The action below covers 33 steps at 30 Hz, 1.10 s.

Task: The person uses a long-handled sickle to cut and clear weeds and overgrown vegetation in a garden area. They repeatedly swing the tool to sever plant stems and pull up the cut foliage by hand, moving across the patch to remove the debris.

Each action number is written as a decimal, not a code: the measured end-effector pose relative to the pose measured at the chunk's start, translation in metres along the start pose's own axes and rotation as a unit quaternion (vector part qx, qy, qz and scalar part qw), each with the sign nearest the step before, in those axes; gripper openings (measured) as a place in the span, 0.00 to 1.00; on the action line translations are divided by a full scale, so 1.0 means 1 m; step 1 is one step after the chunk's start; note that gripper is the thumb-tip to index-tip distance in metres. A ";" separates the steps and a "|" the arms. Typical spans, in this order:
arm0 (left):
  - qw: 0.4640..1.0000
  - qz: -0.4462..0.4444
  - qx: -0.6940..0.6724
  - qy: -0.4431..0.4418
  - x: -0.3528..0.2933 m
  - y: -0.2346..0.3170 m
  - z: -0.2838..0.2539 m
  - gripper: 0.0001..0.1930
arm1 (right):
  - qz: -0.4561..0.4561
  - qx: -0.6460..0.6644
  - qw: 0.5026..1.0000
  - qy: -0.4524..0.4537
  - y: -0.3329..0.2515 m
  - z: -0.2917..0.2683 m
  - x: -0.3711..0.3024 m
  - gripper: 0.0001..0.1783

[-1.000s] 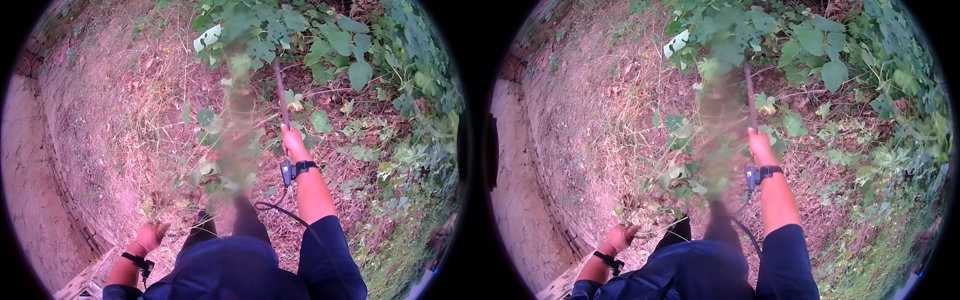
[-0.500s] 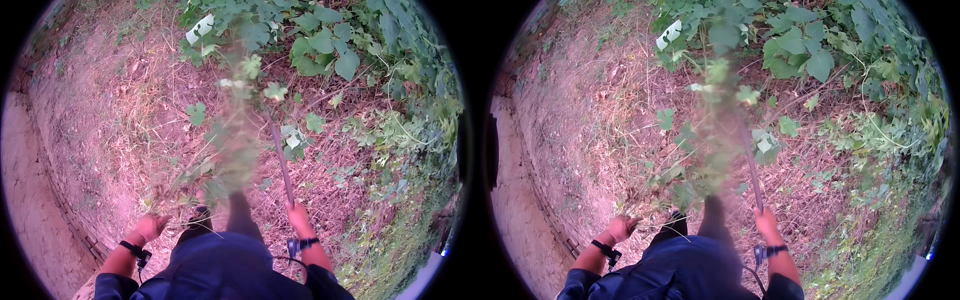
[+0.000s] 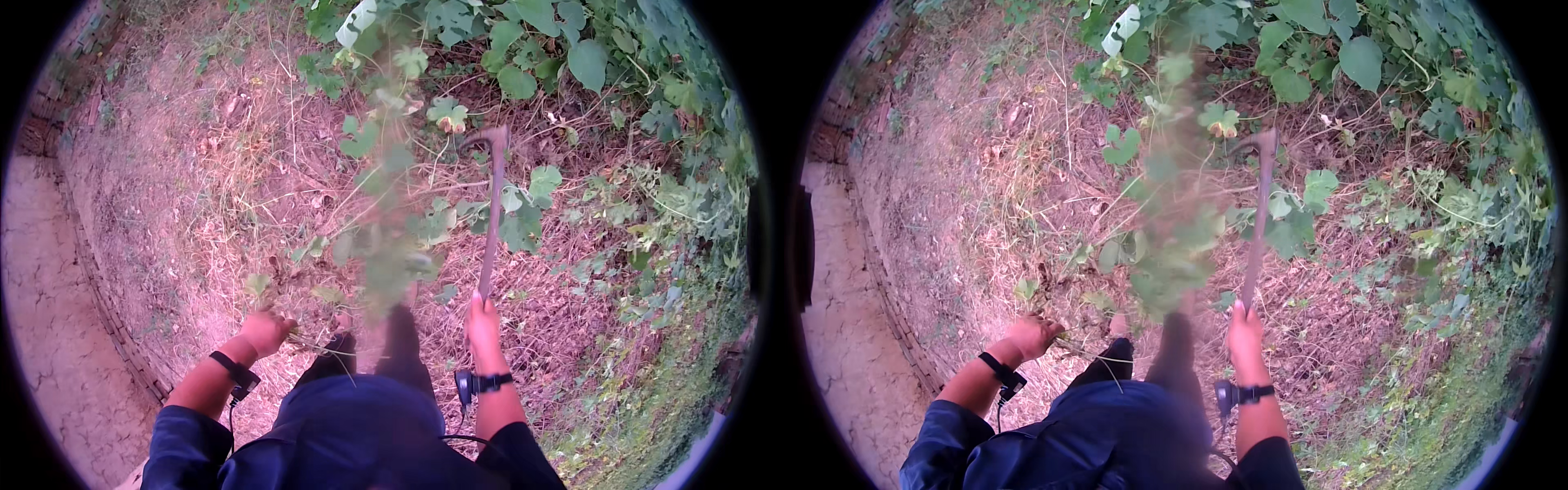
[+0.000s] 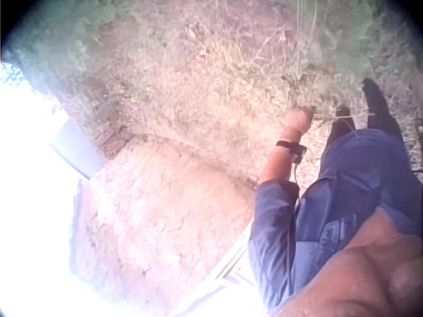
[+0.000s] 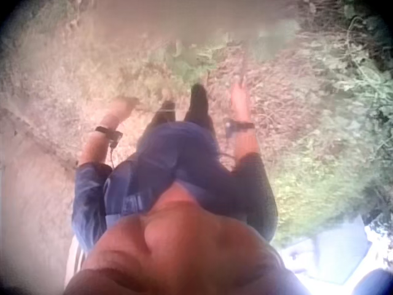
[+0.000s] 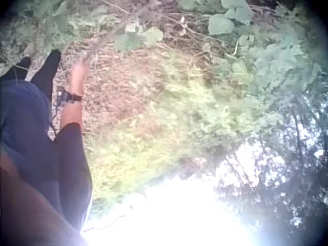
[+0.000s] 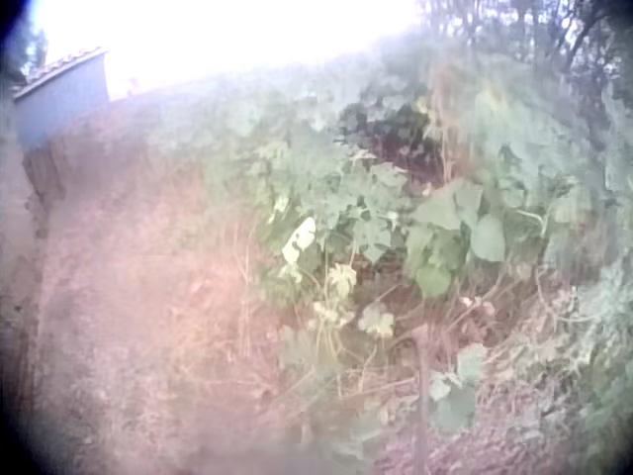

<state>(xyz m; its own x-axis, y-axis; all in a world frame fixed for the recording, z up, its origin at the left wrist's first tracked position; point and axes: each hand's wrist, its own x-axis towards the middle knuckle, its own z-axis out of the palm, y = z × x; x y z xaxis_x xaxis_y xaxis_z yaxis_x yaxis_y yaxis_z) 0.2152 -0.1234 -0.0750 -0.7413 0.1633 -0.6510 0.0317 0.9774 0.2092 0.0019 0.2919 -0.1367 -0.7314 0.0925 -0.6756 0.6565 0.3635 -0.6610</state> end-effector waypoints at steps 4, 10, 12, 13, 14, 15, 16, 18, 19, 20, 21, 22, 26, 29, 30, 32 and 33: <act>0.999 0.043 0.013 0.013 0.021 0.012 -0.004 0.13 | -0.057 -0.107 0.993 0.003 -0.063 0.071 0.071 0.26; 0.983 0.121 0.070 0.118 0.084 0.030 -0.065 0.10 | -0.068 -0.291 0.942 -0.150 -0.074 0.064 0.050 0.25; 0.974 0.141 0.060 0.167 0.114 0.034 -0.093 0.13 | -0.113 -0.328 0.921 -0.176 -0.061 0.036 0.015 0.24; 0.963 0.163 0.053 0.208 0.129 0.037 -0.107 0.15 | -0.059 -0.281 0.921 -0.263 -0.058 0.014 0.001 0.24; 0.968 0.146 0.089 0.183 0.145 0.039 -0.121 0.19 | -0.087 -0.319 0.915 -0.229 -0.051 0.002 -0.016 0.22; 0.965 0.146 0.127 0.174 0.161 0.042 -0.135 0.25 | -0.059 -0.302 0.924 -0.228 -0.045 -0.014 -0.033 0.21; 0.965 0.133 0.155 0.165 0.177 0.045 -0.149 0.29 | -0.055 -0.326 0.917 -0.224 -0.041 -0.029 -0.047 0.21; 0.956 0.117 0.214 0.164 0.208 0.052 -0.175 0.36 | -0.005 -0.323 0.923 -0.209 -0.033 -0.058 -0.075 0.20; 0.947 0.117 0.245 0.172 0.223 0.056 -0.187 0.38 | 0.004 -0.310 0.925 -0.218 -0.031 -0.072 -0.089 0.20; 0.937 0.111 0.283 0.170 0.237 0.061 -0.197 0.40 | 0.027 -0.309 0.925 -0.220 -0.030 -0.086 -0.102 0.20; 0.943 0.120 0.257 0.174 0.250 0.067 -0.205 0.43 | 0.036 -0.299 0.929 -0.214 -0.028 -0.097 -0.114 0.20; 0.948 0.123 0.240 0.168 0.263 0.072 -0.212 0.45 | 0.050 -0.294 0.932 -0.206 -0.027 -0.104 -0.124 0.20; 0.958 0.145 0.205 0.138 0.303 0.084 -0.220 0.55 | 0.078 -0.333 0.925 -0.167 -0.027 -0.129 -0.155 0.18; 0.951 0.182 0.222 0.114 0.326 0.090 -0.208 0.53 | 0.133 -0.342 0.916 -0.163 -0.026 -0.142 -0.172 0.19; 0.952 0.194 0.218 0.092 0.331 0.092 -0.201 0.51 | 0.129 -0.327 0.924 -0.151 -0.025 -0.146 -0.178 0.18; 0.956 0.214 0.193 0.054 0.336 0.092 -0.185 0.47 | 0.127 -0.359 0.904 -0.196 -0.023 -0.154 -0.187 0.17; 0.959 0.213 0.183 0.026 0.334 0.090 -0.177 0.44 | 0.124 -0.373 0.893 -0.218 -0.021 -0.157 -0.188 0.18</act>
<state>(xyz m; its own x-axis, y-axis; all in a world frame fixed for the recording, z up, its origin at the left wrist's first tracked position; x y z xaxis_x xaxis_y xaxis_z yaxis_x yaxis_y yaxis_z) -0.1480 -0.0043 -0.1448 -0.6405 0.5612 -0.5243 0.5656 0.8065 0.1724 0.0967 0.4125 0.0562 -0.3326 -0.0546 -0.9415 0.3643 0.9134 -0.1816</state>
